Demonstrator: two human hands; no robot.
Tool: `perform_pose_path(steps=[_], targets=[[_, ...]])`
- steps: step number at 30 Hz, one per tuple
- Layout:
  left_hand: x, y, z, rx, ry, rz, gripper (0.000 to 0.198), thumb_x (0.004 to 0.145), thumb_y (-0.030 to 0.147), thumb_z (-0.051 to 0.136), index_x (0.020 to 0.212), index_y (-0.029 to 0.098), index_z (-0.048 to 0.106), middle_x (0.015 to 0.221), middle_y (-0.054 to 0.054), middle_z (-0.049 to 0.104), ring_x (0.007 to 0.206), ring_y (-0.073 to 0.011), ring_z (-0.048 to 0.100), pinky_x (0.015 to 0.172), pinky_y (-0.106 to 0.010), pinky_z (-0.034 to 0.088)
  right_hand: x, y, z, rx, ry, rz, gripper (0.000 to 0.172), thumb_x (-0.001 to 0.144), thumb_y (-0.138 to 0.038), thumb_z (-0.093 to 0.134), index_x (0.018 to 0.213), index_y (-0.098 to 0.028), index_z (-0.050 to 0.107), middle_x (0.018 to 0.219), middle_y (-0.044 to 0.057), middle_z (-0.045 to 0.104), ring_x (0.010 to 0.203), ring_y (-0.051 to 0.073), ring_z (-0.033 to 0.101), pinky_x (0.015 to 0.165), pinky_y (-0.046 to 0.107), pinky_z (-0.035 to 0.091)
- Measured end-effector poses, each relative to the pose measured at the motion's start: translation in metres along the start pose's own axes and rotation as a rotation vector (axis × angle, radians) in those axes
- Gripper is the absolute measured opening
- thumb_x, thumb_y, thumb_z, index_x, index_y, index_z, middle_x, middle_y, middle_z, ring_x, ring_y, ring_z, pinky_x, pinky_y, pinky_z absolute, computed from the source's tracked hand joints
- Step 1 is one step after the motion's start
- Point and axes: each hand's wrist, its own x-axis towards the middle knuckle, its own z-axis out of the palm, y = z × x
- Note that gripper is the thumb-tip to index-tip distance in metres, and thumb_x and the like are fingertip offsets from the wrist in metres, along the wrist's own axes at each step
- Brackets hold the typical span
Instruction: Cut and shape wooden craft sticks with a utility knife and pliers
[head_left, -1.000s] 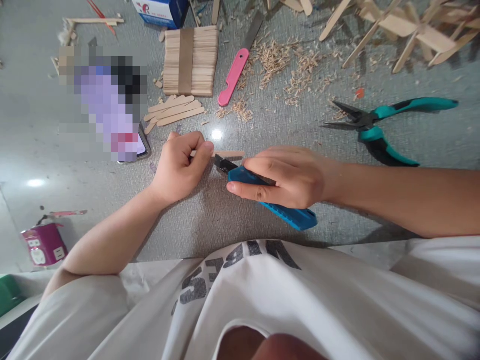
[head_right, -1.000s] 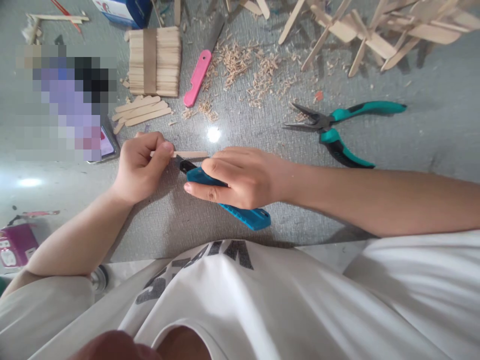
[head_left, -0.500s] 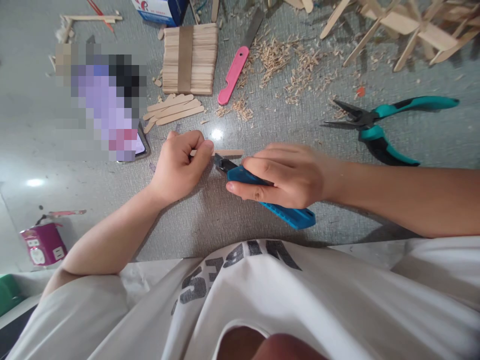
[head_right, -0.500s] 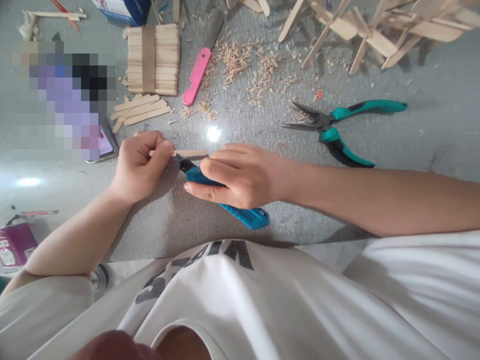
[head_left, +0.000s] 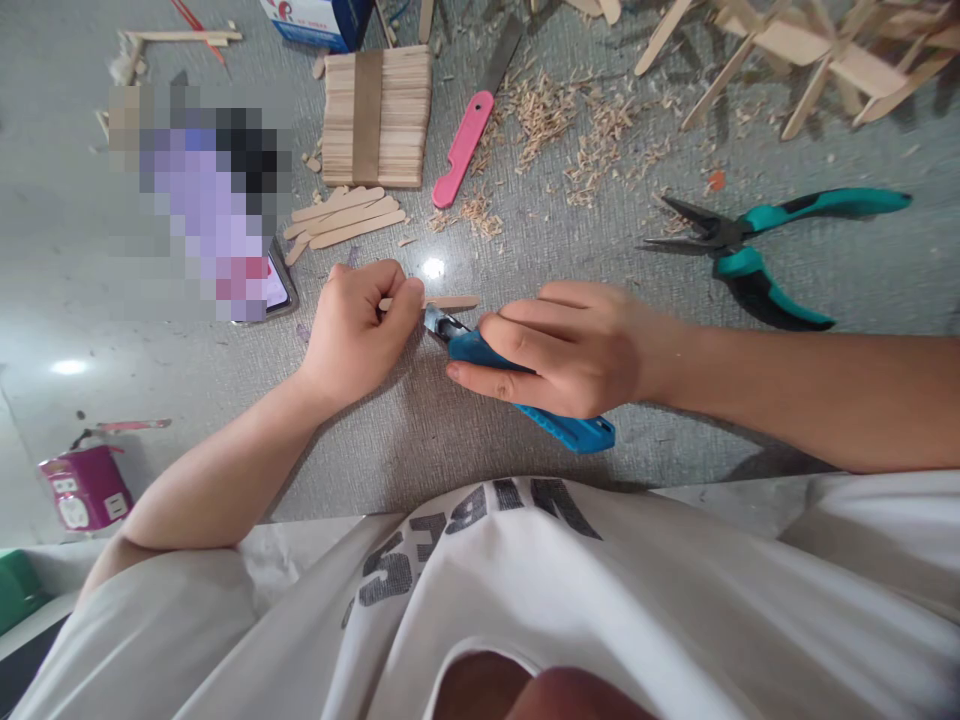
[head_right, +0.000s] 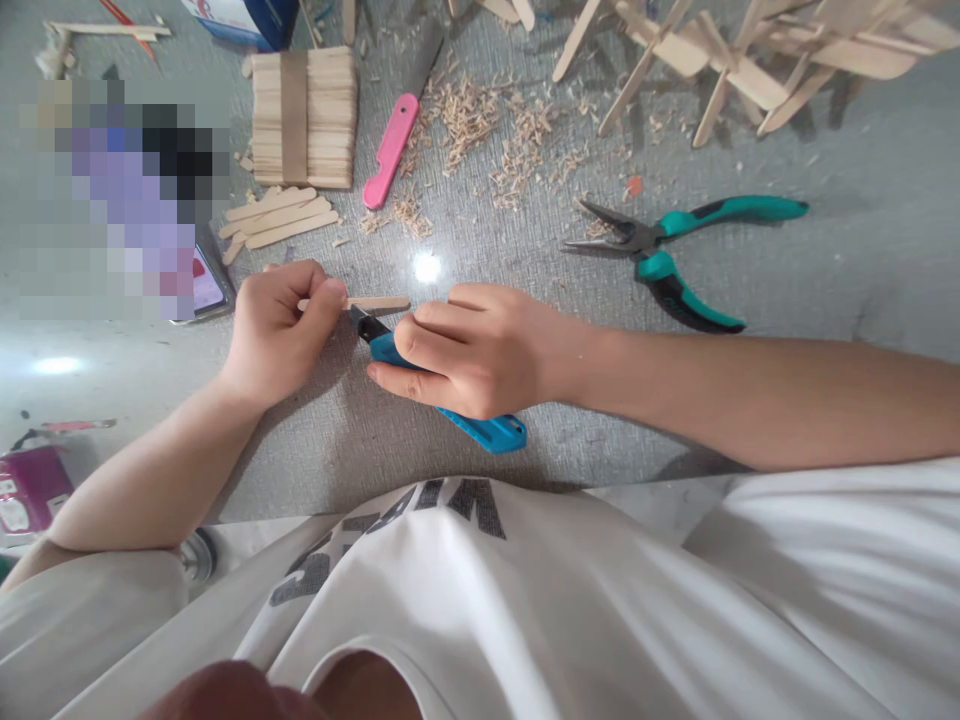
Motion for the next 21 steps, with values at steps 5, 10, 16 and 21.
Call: perform_pose_path(steps=[5,10,16,21], targets=[[0.002,-0.003,-0.001,-0.034,0.030,-0.018,0.039,0.095,0.023,0.060,0.064,0.023,0.037,0.058,0.004,0.032,0.057,-0.0129,0.030,0.056,-0.034,0.027,0.000,-0.003,0.002,-0.071,0.021,-0.033,0.020,0.105,-0.025,0.074,0.125,-0.028,0.074,0.096,-0.001,0.069,0.085,0.017,0.054,0.063,0.034,0.037],[0.002,-0.009,0.001,-0.045,0.024,0.011,0.039,0.103,0.028,0.057,0.067,0.024,0.044,0.060,0.004,0.041,0.059,-0.0144,0.037,0.067,-0.037,0.038,-0.007,-0.001,0.007,-0.013,0.027,0.033,0.025,0.109,-0.029,0.070,0.134,-0.031,0.072,0.091,-0.002,0.067,0.083,0.017,0.057,0.068,0.033,0.034],[-0.001,-0.010,0.003,-0.074,0.029,0.018,0.040,0.109,0.039,0.057,0.072,0.025,0.047,0.061,0.003,0.051,0.061,-0.0165,0.046,0.073,-0.040,0.043,-0.011,0.004,0.002,0.059,0.036,0.038,0.035,0.107,-0.033,0.073,0.142,-0.030,0.069,0.096,-0.001,0.072,0.086,0.016,0.064,0.071,0.032,0.038],[-0.003,-0.007,0.003,-0.074,0.016,0.001,0.038,0.109,0.044,0.055,0.075,0.026,0.052,0.063,0.000,0.057,0.063,-0.0182,0.053,0.071,-0.040,0.045,-0.012,0.004,-0.002,0.125,-0.075,0.154,0.028,0.108,-0.039,0.072,0.136,-0.043,0.073,0.102,-0.003,0.076,0.090,0.016,0.070,0.073,0.033,0.042]])
